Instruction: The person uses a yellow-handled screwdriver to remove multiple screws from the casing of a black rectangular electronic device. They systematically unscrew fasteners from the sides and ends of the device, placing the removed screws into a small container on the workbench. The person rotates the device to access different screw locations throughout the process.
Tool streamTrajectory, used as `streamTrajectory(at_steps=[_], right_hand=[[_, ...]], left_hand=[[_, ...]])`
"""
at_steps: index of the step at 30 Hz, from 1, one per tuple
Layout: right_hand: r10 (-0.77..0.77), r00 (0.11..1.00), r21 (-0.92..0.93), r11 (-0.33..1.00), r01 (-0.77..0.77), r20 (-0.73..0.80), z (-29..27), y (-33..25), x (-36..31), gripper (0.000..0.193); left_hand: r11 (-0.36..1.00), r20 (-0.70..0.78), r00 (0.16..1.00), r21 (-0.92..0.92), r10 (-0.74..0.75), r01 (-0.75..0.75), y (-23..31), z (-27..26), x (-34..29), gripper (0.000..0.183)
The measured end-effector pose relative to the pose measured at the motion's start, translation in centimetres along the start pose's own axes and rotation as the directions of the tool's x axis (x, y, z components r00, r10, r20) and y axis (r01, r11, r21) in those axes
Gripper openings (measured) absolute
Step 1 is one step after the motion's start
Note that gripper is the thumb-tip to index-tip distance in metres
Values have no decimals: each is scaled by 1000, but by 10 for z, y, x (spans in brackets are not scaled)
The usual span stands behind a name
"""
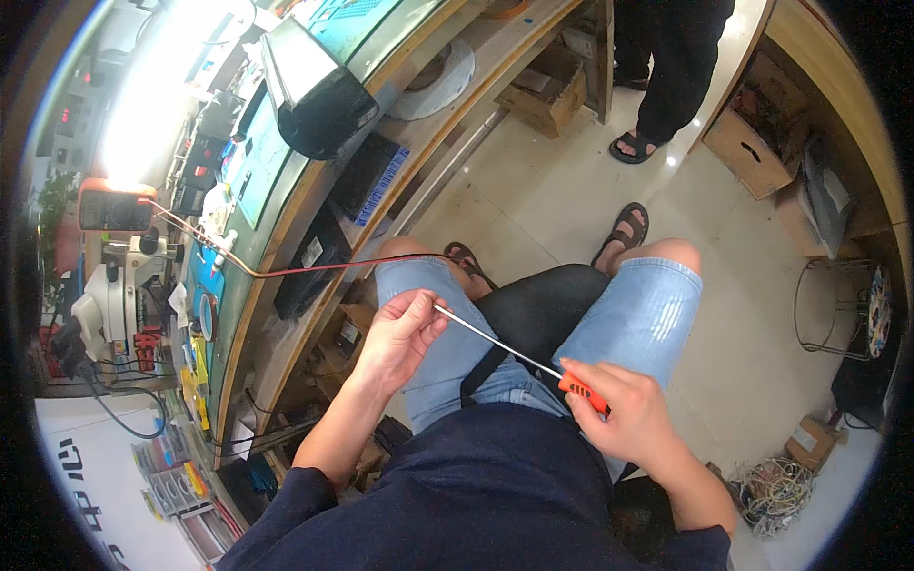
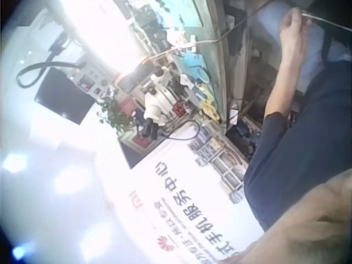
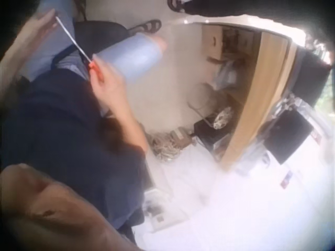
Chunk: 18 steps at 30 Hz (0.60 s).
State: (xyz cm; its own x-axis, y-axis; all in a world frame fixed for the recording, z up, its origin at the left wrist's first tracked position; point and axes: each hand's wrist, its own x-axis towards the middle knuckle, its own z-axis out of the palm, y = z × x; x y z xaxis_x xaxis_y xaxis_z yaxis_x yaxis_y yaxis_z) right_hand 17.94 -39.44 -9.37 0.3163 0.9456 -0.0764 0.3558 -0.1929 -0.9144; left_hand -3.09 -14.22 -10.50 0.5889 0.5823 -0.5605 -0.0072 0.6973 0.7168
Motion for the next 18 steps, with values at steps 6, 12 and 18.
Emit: streamTrajectory(at_steps=[6,12,18], right_hand=[[184,976,459,862,-216,116,3,-3,-5,31],[179,981,616,766,-183,70,10,11,-3,24],[219,975,686,701,-192,49,11,-1,5,30]], left_hand=[[987,133,991,156,24,-45,40,6,2,21],[964,130,992,264,-8,-27,66,22,7,17],[950,234,969,281,74,-140,82,36,25,19]])
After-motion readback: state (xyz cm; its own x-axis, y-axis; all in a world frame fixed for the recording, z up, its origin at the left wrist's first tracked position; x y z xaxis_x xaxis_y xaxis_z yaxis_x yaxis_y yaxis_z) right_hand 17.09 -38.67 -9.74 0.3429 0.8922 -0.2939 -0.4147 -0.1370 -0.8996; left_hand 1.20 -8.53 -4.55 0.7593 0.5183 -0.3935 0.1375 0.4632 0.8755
